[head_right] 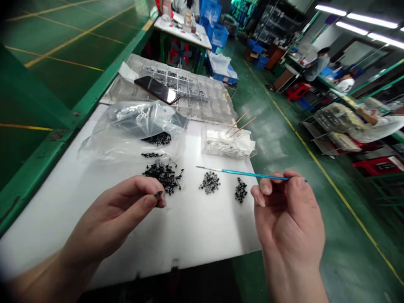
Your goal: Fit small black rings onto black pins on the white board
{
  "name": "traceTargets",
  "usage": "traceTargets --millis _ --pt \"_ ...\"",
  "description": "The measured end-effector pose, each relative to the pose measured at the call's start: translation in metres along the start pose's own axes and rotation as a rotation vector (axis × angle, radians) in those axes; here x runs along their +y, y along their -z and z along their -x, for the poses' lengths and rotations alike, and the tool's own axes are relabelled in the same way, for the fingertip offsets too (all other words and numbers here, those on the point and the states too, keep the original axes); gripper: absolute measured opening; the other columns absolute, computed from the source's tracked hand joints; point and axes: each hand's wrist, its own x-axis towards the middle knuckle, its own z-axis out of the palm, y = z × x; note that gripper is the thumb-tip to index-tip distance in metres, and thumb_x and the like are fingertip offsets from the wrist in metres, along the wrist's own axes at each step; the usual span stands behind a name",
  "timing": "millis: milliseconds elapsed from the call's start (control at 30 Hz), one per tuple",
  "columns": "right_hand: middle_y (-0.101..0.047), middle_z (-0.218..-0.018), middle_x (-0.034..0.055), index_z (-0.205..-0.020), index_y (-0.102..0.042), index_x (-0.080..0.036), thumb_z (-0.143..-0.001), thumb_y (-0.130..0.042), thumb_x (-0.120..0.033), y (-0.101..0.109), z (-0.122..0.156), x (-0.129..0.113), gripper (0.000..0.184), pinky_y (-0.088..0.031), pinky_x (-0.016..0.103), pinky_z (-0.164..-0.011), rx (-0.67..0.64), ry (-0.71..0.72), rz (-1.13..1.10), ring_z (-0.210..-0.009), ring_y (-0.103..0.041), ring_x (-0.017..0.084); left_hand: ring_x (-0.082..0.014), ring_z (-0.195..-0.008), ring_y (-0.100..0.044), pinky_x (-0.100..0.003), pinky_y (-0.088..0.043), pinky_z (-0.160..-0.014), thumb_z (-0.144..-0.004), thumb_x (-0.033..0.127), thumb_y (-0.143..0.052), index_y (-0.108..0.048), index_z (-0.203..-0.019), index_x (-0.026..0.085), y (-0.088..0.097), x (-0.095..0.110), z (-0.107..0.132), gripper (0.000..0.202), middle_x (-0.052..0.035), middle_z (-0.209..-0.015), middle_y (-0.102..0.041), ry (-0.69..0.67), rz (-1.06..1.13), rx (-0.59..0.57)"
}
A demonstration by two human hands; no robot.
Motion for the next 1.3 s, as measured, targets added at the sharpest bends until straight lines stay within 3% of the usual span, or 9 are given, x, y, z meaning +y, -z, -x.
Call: traceTargets --millis 133,333,533,1000,1300 --pt "-0.051 -0.095 0.0046 -0.094 -0.082 -0.029 -0.095 -0.079 -0.035 -0.007 0.032 -0.002 0.008 -0.037 0.034 -0.052 0.005 -0.058 -0.004 -0.075 -0.048 0.019 -0.0157 -0.092 -0.072 -0.025 -0.057 -0.086 -0.112 0.034 -0.069 -0.074 -0.103 0.024 -0.003 0.0 0.002 0.014 -0.0005 -0.096 -0.075 -0.026 0.025 -0.015" --pt "-0.045 -0.091 0.0045 -0.091 -0.082 -0.031 -0.095 -0.077 -0.037 -0.014 0.047 -0.006 0.008 -0.031 0.036 -0.052 -0.001 -0.054 0.019 -0.074 -0.044 0.02 -0.0172 -0.088 -0.071 -0.029 -0.056 -0.082 -0.111 0.033 -0.068 -0.073 -0.102 0.021 -0.006 0.003 0.002 0.015 -0.0023 -0.093 -0.074 -0.087 -0.02 -0.024" --pt "-0.046 -0.089 0.0046 -0.091 -0.082 -0.033 -0.098 -0.074 -0.038 -0.017 0.049 -0.004 0.012 -0.032 0.037 -0.051 -0.021 -0.06 0.044 -0.072 -0.043 0.021 -0.0162 -0.086 -0.071 -0.028 -0.055 -0.081 -0.111 0.029 -0.067 -0.071 -0.1 0.02 -0.005 0.004 0.001 0.014 -0.0021 -0.091 -0.074 -0.122 -0.032 -0.025" --pt "-0.053 -0.09 0.0008 -0.097 -0.079 -0.023 -0.096 -0.081 -0.033 -0.015 0.046 -0.002 0.01 -0.051 0.03 -0.055 -0.067 -0.103 -0.038 -0.075 -0.051 0.016 -0.0162 -0.085 -0.071 -0.029 -0.056 -0.08 -0.11 0.023 -0.066 -0.072 -0.1 0.02 -0.005 0.006 0.0 0.012 -0.0021 -0.091 -0.076 -0.166 -0.066 -0.037" --pt "-0.051 -0.09 0.002 -0.097 -0.081 -0.024 -0.096 -0.08 -0.035 -0.013 0.044 -0.003 0.011 -0.049 0.03 -0.054 -0.067 -0.071 -0.029 -0.075 -0.05 0.016 -0.015 -0.086 -0.071 -0.028 -0.056 -0.08 -0.11 0.024 -0.066 -0.072 -0.101 0.021 -0.005 0.004 0.001 0.011 -0.0008 -0.091 -0.075 -0.167 -0.086 -0.049"
